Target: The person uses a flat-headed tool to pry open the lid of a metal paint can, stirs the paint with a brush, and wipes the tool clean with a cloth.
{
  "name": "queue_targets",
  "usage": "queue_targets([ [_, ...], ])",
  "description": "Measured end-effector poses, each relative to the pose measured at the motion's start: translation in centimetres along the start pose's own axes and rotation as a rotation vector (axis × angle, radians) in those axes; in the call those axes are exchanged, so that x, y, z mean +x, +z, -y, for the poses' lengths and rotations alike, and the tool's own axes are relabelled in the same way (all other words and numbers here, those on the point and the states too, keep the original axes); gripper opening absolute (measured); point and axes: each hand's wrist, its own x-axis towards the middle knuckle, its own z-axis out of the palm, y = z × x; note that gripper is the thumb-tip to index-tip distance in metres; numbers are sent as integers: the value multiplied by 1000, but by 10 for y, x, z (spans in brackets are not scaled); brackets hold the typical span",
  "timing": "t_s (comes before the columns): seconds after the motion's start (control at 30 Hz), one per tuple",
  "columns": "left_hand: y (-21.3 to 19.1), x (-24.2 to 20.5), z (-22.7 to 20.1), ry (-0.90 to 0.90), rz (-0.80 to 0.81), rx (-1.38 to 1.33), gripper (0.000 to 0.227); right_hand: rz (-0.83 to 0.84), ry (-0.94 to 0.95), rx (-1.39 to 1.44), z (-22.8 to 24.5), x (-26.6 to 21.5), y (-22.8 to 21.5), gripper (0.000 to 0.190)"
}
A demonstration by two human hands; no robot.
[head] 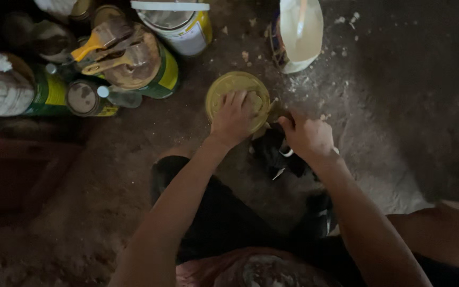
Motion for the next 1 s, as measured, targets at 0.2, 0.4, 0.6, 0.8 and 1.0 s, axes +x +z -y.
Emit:
queue_targets([
  [0.2,1,0,-5,-27,46,109,50,88,-50,-167,26,23,-20,46],
  [0.4,8,-3,1,24,13,103,34,204,-62,-295,23,36,-16,44],
  [0.6,5,0,4,-11,-11,47,53,-247,-427,63,-23,49,23,47],
  [0.8,5,-1,2,-90,36,-3,53,-185,-308,2,-34,44,12,43],
  [1.0,12,-3,-2,-70,39,55,53,-9,-216,-204,4,43,-22,41],
])
